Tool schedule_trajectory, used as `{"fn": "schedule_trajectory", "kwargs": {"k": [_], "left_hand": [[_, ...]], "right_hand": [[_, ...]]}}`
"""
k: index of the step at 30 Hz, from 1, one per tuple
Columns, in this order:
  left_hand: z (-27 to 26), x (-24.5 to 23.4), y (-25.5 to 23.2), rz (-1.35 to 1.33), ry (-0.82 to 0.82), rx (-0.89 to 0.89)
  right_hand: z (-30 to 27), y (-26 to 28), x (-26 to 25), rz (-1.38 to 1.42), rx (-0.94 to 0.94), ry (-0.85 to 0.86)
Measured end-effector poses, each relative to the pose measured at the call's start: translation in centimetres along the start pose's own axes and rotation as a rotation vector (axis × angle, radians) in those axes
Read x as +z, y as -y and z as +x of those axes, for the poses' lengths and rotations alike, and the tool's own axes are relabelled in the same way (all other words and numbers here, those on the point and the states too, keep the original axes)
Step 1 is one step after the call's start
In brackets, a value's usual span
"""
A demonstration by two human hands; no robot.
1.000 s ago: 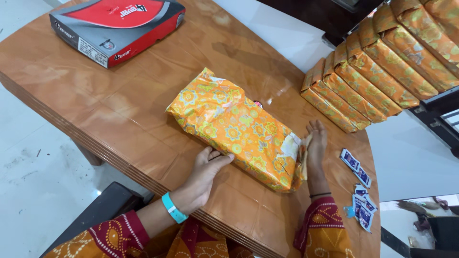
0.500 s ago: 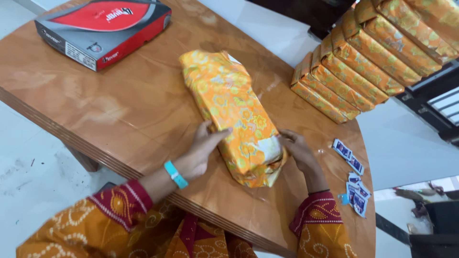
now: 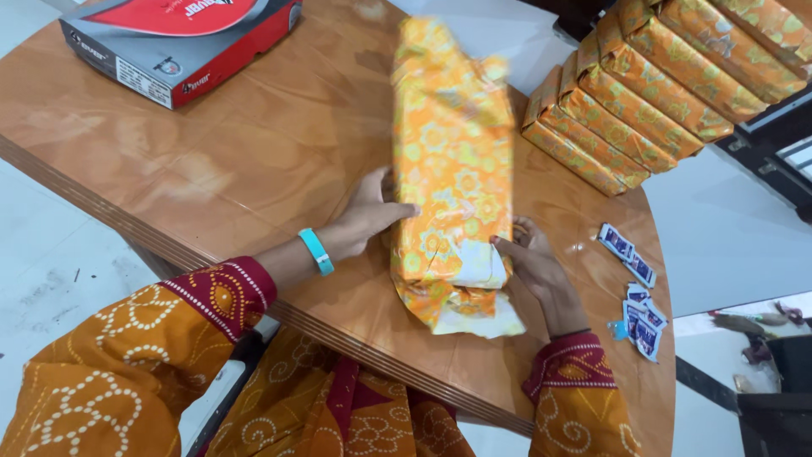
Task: The person wraps rectangular boxes with orange floral-patterned paper on a wooden table. They fold the paper around each box, tuck the ends, and stack the finished packages. The process is repeated for multiple boxes.
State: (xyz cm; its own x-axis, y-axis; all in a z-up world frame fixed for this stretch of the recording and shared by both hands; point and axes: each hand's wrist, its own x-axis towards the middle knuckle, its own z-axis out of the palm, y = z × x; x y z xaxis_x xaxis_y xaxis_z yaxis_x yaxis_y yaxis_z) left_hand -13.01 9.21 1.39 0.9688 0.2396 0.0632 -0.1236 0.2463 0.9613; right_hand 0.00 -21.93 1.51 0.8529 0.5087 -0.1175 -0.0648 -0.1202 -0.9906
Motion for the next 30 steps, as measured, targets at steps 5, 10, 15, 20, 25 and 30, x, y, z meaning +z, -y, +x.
{"fn": "schedule_trajectory", "kwargs": {"k": [5, 10, 15, 20, 25, 30], "left_hand": [[-0.9, -0.5, -1.7, 0.050, 0.304, 0.213], [-3.2, -0.1, -3.0, 0.179, 0.436, 0.340], [-5.1, -0.3, -3.2, 0.208, 0.456, 0.362], [-6.9, 0.4, -5.5, 0.291, 0.460, 0.486], [-6.9, 1.6, -10.1, 0.405, 0.412, 0.704], [-5.3, 3.1, -14.7, 0.580, 0.318, 1.008]], "right_hand": [[-4.6, 2.1, 1.7, 0.009, -0.182, 0.046], [-7.7, 2.7, 2.0, -0.158, -0.403, -0.110], [-8.3, 0.7, 2.4, -0.299, -0.676, -0.231], [-9.5, -1.1, 3.2, -0.372, -0.599, -0.366], [-9.7, -0.3, 2.5, -0.273, -0.792, -0.267], [-8.8, 5.9, 0.9, -0.531, -0.924, -0.467]]}}
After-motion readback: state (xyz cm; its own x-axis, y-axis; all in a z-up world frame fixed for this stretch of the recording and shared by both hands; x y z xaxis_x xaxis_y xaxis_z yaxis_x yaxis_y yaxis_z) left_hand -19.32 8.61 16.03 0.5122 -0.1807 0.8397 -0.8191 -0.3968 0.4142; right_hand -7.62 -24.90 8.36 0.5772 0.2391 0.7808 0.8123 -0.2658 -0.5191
